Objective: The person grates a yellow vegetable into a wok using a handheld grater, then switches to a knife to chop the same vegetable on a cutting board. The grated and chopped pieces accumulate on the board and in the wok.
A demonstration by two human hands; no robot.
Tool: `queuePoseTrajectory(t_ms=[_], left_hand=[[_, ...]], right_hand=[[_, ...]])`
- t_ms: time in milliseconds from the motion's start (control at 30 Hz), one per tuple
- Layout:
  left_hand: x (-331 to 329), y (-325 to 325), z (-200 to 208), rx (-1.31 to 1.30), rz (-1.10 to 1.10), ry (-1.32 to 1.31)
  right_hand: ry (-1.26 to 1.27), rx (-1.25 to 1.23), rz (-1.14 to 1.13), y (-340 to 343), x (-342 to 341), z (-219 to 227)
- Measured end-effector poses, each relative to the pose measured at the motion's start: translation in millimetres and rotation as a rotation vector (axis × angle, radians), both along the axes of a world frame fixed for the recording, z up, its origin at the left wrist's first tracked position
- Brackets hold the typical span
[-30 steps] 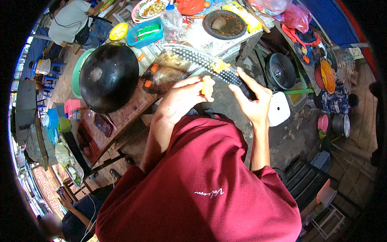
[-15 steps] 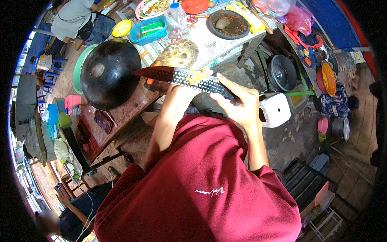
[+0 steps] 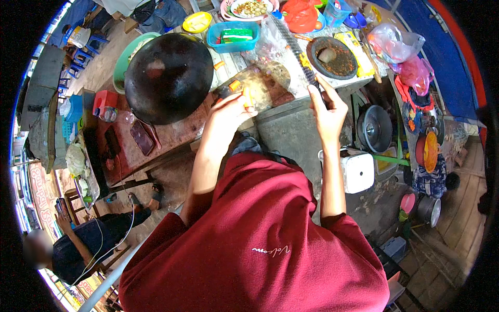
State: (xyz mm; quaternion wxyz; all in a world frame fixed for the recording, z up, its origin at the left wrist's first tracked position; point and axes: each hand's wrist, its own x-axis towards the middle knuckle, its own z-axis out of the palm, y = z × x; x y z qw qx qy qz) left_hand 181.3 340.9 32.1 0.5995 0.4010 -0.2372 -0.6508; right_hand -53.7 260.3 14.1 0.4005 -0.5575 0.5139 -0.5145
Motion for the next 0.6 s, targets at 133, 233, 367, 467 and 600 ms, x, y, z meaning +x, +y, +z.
queuePoseTrajectory(t_ms=[133, 233, 367, 467, 600], left_hand=[[24.3, -16.9, -12.1, -0.024, 0.011, -0.142], [42.8, -37.3, -23.2, -0.244, -0.104, -0.404], [48.2, -58.4, -28.5, 0.043, -0.102, -0.038], [44.5, -71.9, -19.4, 0.036, -0.058, 0.068], [37.3, -84.0, 1.7, 0.034, -0.097, 0.164]], right_hand=[[-0.106, 0.196, -0.192, -41.0, 34.2, -67.2], [-0.015, 0.508, -0.105, -41.0, 39.3, -92.3], [-0.055, 0.354, -0.046, -29.5, 50.6, -59.5], [-0.012, 0.240, 0.050, -23.0, 59.1, -4.3], [0.305, -0.199, 0.174, -7.7, 63.0, 53.7]])
